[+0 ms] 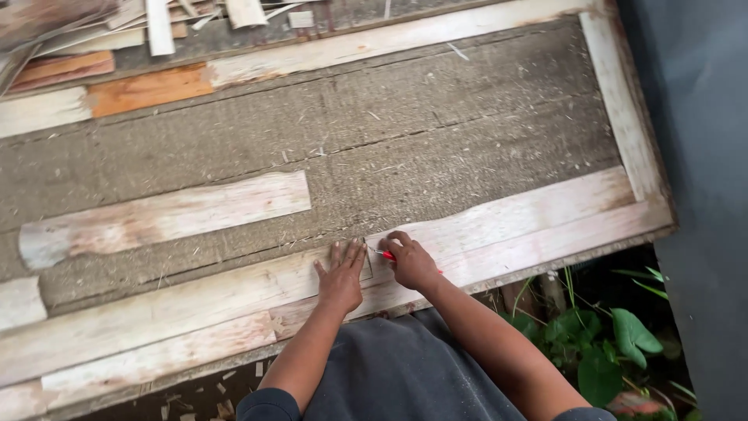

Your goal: Cutting thin wood planks to size with a utility knife and arranging them on a wooden surface.

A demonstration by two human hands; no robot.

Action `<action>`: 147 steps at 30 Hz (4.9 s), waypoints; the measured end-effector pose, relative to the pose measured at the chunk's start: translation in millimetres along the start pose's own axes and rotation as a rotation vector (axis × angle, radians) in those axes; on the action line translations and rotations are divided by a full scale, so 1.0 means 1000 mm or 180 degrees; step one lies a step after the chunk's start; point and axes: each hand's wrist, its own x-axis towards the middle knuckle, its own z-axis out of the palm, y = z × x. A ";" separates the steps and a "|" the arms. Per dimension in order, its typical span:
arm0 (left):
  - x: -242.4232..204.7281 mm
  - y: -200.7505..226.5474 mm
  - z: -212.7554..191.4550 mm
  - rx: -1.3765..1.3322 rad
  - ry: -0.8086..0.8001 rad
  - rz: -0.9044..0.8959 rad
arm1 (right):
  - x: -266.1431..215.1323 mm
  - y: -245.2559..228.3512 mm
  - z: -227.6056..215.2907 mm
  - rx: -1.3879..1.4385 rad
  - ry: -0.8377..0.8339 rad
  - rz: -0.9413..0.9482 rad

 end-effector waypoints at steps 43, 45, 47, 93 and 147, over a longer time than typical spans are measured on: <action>0.008 -0.026 -0.001 -0.1025 0.0738 0.0262 | -0.007 0.035 -0.019 0.0534 0.0230 0.0970; 0.008 -0.036 0.002 -0.1174 0.1018 0.0192 | -0.011 0.021 -0.022 0.0557 0.0318 0.1011; 0.018 -0.049 0.005 -0.1328 0.1306 0.0130 | -0.006 0.016 -0.018 0.0569 0.0415 0.1053; 0.096 -0.185 -0.099 0.0674 0.1264 0.0567 | 0.107 -0.112 -0.046 0.2229 0.0390 0.1340; 0.091 -0.166 -0.122 0.0216 0.0472 0.0094 | 0.143 -0.160 -0.054 0.0855 -0.0393 0.0567</action>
